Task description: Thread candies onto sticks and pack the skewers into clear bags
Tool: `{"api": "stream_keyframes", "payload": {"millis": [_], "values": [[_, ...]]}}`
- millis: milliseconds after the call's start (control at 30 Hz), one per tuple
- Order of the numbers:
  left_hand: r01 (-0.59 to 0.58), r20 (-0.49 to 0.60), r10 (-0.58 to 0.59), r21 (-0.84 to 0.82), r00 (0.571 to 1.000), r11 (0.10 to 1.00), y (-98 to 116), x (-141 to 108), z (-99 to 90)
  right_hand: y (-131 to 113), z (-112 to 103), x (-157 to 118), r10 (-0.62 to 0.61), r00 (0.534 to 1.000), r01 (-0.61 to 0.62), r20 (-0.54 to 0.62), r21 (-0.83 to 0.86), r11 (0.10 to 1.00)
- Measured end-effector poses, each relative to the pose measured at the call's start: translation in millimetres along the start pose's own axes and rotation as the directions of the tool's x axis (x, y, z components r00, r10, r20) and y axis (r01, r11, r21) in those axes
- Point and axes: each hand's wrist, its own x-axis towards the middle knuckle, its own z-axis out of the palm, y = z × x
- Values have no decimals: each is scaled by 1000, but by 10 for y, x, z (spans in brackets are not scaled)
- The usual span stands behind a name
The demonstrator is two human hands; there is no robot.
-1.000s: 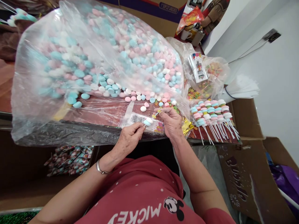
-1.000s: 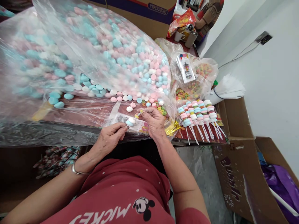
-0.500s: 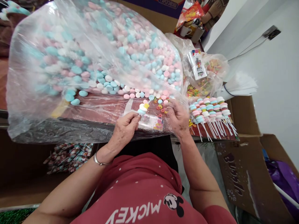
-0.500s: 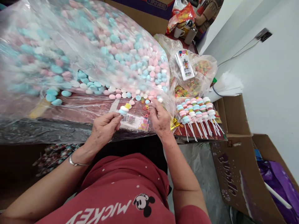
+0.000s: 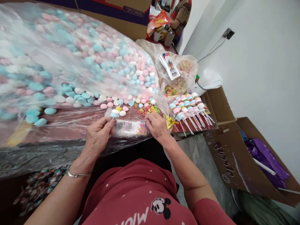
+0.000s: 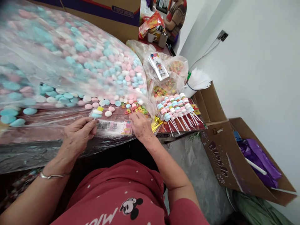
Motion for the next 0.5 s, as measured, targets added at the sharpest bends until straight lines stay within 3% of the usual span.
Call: {"api": "stream_keyframes", "payload": {"millis": [67, 133, 233, 367, 500], "values": [[18, 9, -18, -48, 1000, 999, -28, -2, -3, 150, -159, -62, 72, 981, -52, -182, 114, 992], [38, 12, -37, -92, 999, 995, -40, -3, -2, 361, -342, -97, 167, 929, -126, -329, 144, 982], [72, 4, -72, -141, 997, 987, -15, -11, 11, 699, -571, -80, 254, 877, -255, -407, 53, 965], [110, -16, -114, -170, 993, 979, 61, -29, 37, 897, -655, -3, 361, 904, -401, -230, -163, 901], [132, -55, -143, -172, 988, 976, 124, -43, 53, 800, -580, 64, 399, 917, -363, 7, -397, 843]]}}
